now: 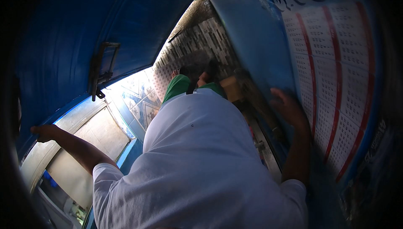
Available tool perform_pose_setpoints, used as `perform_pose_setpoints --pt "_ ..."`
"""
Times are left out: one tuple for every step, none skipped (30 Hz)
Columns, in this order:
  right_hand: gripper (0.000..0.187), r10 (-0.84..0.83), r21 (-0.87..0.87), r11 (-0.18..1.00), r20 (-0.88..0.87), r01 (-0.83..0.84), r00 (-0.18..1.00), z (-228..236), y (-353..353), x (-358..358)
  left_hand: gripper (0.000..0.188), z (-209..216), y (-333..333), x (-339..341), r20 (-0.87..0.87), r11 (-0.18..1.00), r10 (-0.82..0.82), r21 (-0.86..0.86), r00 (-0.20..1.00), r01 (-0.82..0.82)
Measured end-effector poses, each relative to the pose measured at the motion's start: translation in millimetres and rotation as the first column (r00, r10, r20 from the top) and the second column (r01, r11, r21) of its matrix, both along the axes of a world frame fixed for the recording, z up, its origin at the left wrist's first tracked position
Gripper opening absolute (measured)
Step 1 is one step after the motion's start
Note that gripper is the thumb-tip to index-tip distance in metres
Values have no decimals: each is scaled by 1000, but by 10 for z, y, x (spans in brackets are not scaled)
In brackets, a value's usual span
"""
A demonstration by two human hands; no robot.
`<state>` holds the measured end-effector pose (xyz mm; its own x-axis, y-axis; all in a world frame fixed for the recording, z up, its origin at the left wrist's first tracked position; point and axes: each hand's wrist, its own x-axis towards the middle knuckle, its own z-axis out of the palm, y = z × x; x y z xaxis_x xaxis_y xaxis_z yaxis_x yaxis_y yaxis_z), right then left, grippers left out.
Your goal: The person fills several blue plastic jerrycans and a large clear water bottle with water from a dispenser nozzle. They then carry the filled containers out of the stall and place them on the sidewalk.
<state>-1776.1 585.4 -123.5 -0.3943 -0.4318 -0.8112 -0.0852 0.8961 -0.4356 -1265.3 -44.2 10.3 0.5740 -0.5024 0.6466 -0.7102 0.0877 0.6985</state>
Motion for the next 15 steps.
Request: perform_pose_setpoints --pt "50 17 -8 1000 -7 -17 1000 -4 -4 1 82 0 1 -5 13 1000 -16 -14 1000 16" --pt "50 8 -6 1000 -2 -8 1000 -5 -7 2 82 0 1 -6 25 1000 -20 -16 999 21" --pt "51 -21 -4 1000 24 21 1000 -6 -9 1 82 2 -4 -5 28 1000 -10 -15 1000 11" --pt "51 11 -6 1000 -1 -11 1000 -6 -10 0 81 -1 -10 -4 32 999 -25 -24 999 26" --pt "51 23 -7 1000 -4 -23 1000 -8 -9 -4 81 -1 -16 -1 27 999 -25 -30 999 26" --pt "51 14 -13 1000 8 -14 1000 -11 -8 -7 81 -6 -22 -1 9 1000 -11 -24 1000 11" --pt "51 40 1 999 -10 -40 999 -16 -9 -11 80 -10 -25 0 -1 998 -44 -47 999 44" --pt "51 43 9 999 -12 -43 999 -21 -6 -14 79 -15 -25 -4 -22 996 -64 -59 998 62" --pt "51 47 17 999 -15 -47 999 -26 -10 -17 78 -21 -26 -10 -47 996 -73 -62 996 70" --pt "51 37 22 999 -10 -37 999 -32 -8 -19 78 -22 -20 -21 -45 993 -95 -73 994 91" --pt "50 28 23 999 -9 -28 1000 -34 -13 -20 78 -26 -17 -36 -50 992 -105 -79 993 101" --pt "50 -8 28 1000 8 8 1000 -35 -13 -21 77 -20 -9 -52 -56 990 -116 -88 992 111" --pt "49 14 36 999 -16 -13 1000 -32 -19 -22 77 -12 -6 -69 -66 994 -88 -69 994 84" --pt "48 9 51 999 -22 -8 1000 -26 -20 -23 78 -3 1 -85 -75 997 -59 -49 995 56" --pt "47 6 67 998 -28 -4 1000 -19 -24 -24 78 19 7 -93 -84 1000 -21 -15 996 20"
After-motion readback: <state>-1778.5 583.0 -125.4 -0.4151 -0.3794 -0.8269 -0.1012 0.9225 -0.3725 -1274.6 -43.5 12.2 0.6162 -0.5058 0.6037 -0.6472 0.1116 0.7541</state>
